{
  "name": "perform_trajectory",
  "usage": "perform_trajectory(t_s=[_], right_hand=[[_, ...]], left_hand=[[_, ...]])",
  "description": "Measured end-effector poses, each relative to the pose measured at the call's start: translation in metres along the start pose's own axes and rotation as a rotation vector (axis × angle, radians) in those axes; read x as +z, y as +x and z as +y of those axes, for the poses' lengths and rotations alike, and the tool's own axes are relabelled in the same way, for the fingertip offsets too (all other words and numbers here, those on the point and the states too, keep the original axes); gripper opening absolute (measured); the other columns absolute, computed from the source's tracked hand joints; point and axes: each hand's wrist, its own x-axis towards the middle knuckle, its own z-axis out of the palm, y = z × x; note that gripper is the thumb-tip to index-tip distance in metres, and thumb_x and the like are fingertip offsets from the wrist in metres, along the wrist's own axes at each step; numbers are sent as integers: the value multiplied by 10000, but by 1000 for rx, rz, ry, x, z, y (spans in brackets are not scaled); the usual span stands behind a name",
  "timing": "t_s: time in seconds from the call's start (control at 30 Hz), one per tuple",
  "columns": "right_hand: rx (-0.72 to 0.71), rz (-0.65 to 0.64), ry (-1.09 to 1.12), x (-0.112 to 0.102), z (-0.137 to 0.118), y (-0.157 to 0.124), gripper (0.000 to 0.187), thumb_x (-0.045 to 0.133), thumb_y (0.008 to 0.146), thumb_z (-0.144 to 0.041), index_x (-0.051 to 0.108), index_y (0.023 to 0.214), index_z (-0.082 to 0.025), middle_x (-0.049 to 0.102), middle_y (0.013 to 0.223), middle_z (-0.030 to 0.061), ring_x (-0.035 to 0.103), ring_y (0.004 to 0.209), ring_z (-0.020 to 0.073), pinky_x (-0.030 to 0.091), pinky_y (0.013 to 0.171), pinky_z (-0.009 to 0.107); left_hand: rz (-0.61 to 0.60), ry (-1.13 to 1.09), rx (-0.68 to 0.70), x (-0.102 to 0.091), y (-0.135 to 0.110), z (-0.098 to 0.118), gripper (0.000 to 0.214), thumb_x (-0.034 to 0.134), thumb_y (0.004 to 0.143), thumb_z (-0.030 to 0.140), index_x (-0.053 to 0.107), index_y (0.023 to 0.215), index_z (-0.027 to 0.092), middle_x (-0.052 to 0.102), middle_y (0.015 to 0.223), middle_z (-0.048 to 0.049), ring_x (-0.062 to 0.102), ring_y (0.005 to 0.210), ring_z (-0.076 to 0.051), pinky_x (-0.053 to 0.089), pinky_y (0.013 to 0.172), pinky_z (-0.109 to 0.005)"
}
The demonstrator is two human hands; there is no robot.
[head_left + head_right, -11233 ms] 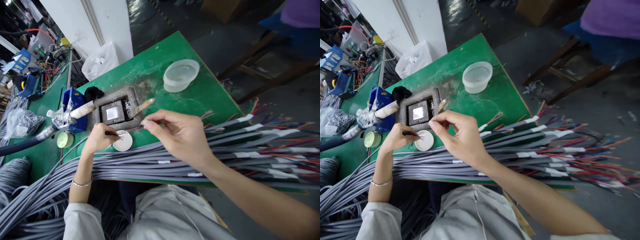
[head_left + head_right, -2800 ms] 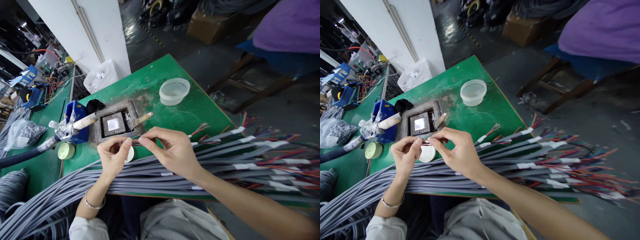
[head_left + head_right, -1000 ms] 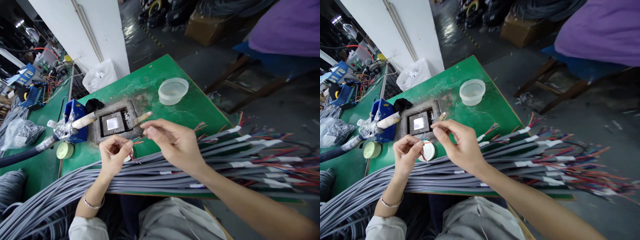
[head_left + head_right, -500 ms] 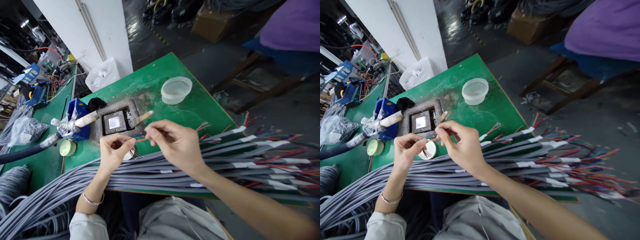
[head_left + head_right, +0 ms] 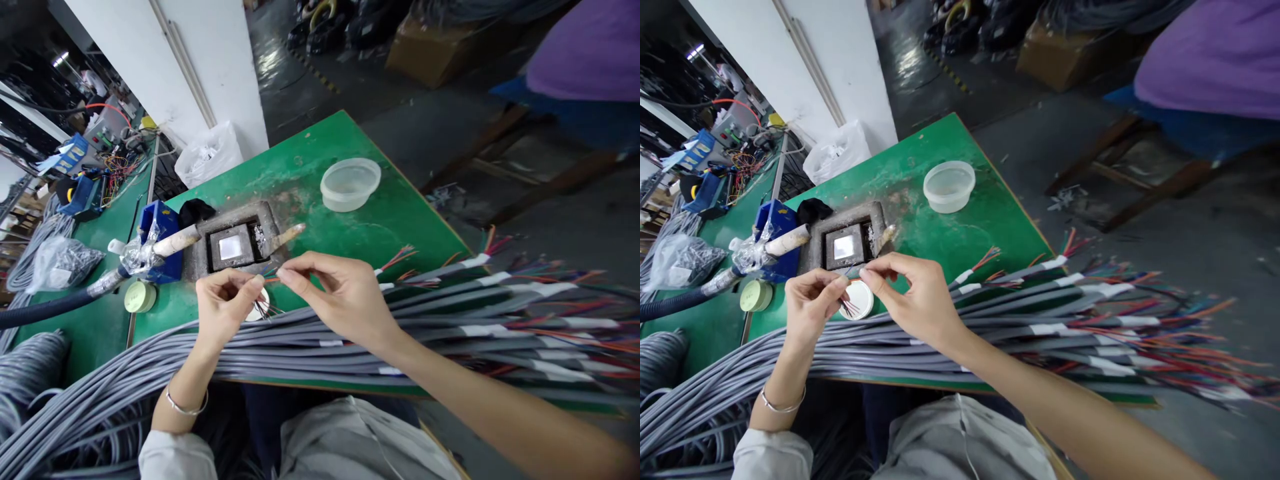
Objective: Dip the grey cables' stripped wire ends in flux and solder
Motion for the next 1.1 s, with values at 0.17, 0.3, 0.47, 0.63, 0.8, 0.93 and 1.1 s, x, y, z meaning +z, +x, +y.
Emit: perform_trajectory(t_s=[0.17, 0.3, 0.47, 0.63, 0.8, 0.93, 1.1], right_hand=[[-199, 89, -55, -4, -2, 3, 111, 574, 817, -142, 606, 720, -186, 607, 635, -1, 539, 574, 107, 442, 539, 233], [-507, 70, -210, -5, -3, 6, 164, 557, 821, -58, 626, 892, -188, 654, 791, 52, 583, 713, 143, 481, 634, 274], [-667, 8, -278, -4, -1, 5, 134, 563, 823, -69, 601, 847, -195, 643, 749, 42, 544, 720, 158, 478, 640, 294], [-310, 136, -161, -10, -2, 8, 142, 514, 850, -108, 538, 744, -200, 561, 684, 8, 528, 639, 120, 461, 582, 254], [-303, -38, -70, -6, -5, 5, 112, 511, 869, -156, 595, 806, -195, 647, 773, 35, 600, 702, 124, 485, 623, 245], [-303, -164, -78, -5, -4, 3, 75, 527, 862, -169, 591, 827, -183, 646, 756, 35, 606, 715, 132, 489, 649, 252], [-313, -104, -213, -12, -4, 6, 164, 480, 874, -140, 527, 725, -192, 568, 652, 13, 541, 616, 121, 441, 585, 239]], left_hand=[[-9, -114, -91, 0, 2, 4, 240, 743, 595, 296, 615, 496, 120, 545, 378, 9, 308, 263, -12, 167, 270, -140], [-33, -194, -157, -1, 2, 9, 220, 749, 546, 272, 606, 468, 124, 535, 359, 11, 292, 245, -10, 140, 252, -134], [-129, -164, -156, -3, -3, 10, 251, 753, 575, 292, 596, 478, 122, 545, 372, 7, 278, 248, -8, 165, 258, -143], [-59, -30, -14, -9, -11, 10, 224, 747, 619, 276, 620, 513, 125, 550, 395, 15, 275, 283, -5, 214, 296, -157], [-42, 46, 43, -6, -13, 10, 189, 717, 656, 242, 632, 532, 128, 556, 406, 18, 295, 301, -15, 244, 321, -168], [-45, 130, 89, -2, -11, 10, 159, 700, 666, 209, 637, 544, 129, 545, 406, 25, 338, 329, -28, 253, 336, -163], [7, 154, 123, -9, -10, 8, 145, 703, 680, 222, 655, 572, 137, 542, 408, 34, 339, 328, -27, 259, 340, -164]])
